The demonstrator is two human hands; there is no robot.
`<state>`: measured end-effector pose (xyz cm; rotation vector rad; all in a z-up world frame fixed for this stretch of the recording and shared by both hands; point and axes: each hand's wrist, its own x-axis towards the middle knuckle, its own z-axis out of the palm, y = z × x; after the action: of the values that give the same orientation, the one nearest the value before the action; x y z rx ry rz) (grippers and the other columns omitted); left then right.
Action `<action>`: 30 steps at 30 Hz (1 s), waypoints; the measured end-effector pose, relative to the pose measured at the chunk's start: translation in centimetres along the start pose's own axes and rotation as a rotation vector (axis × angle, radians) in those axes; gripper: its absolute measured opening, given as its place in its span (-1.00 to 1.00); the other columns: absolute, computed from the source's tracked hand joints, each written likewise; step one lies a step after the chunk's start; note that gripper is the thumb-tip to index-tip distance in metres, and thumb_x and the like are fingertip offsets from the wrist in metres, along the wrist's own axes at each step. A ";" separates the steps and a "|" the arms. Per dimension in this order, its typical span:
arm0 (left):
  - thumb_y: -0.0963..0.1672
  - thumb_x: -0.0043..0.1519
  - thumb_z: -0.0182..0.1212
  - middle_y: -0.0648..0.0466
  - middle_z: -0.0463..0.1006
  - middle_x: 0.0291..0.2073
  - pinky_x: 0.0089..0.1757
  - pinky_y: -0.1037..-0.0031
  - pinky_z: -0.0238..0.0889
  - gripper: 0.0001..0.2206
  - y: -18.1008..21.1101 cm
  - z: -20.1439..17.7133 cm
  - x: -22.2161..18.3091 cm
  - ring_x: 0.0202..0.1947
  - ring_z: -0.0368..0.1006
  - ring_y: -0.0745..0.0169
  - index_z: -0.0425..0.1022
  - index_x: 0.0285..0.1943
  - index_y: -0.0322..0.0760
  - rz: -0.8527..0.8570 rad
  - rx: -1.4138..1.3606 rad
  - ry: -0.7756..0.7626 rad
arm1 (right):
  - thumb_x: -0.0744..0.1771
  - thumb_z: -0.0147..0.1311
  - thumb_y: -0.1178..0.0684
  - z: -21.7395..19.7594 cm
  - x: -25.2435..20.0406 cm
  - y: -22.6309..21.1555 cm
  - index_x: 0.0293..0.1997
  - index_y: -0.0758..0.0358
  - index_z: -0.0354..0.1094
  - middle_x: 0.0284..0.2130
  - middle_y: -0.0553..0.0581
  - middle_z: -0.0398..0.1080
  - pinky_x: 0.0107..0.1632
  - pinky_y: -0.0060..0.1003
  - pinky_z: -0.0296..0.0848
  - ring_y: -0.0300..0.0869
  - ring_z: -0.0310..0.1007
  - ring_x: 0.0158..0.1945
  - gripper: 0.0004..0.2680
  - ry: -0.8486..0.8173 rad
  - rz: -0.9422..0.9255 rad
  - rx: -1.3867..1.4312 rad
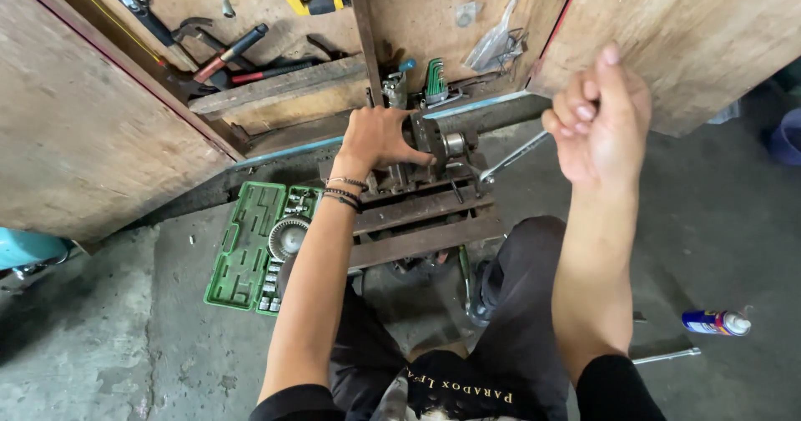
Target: Repairing a mechanical component by loosening bolts with a wrench and applying lubricant
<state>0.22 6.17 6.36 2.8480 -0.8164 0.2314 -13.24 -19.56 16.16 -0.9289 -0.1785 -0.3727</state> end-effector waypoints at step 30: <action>0.50 -0.45 0.15 -0.04 0.69 -0.25 -0.08 0.23 0.46 0.00 -0.2 0.2 0.5 -0.12 0.62 -0.16 0.51 0.25 0.40 -0.136 0.048 -0.185 | 0.35 0.00 -0.15 -9.4 0.6 17.0 -0.37 -0.04 0.14 -0.77 -0.27 -0.11 -0.75 -0.67 -0.19 -0.53 -0.29 -0.79 -0.83 -0.096 1.220 -0.283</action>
<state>0.78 6.01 6.30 2.9884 -0.6519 -0.0318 -6.17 -18.07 -1.89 -1.1647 0.3701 0.7942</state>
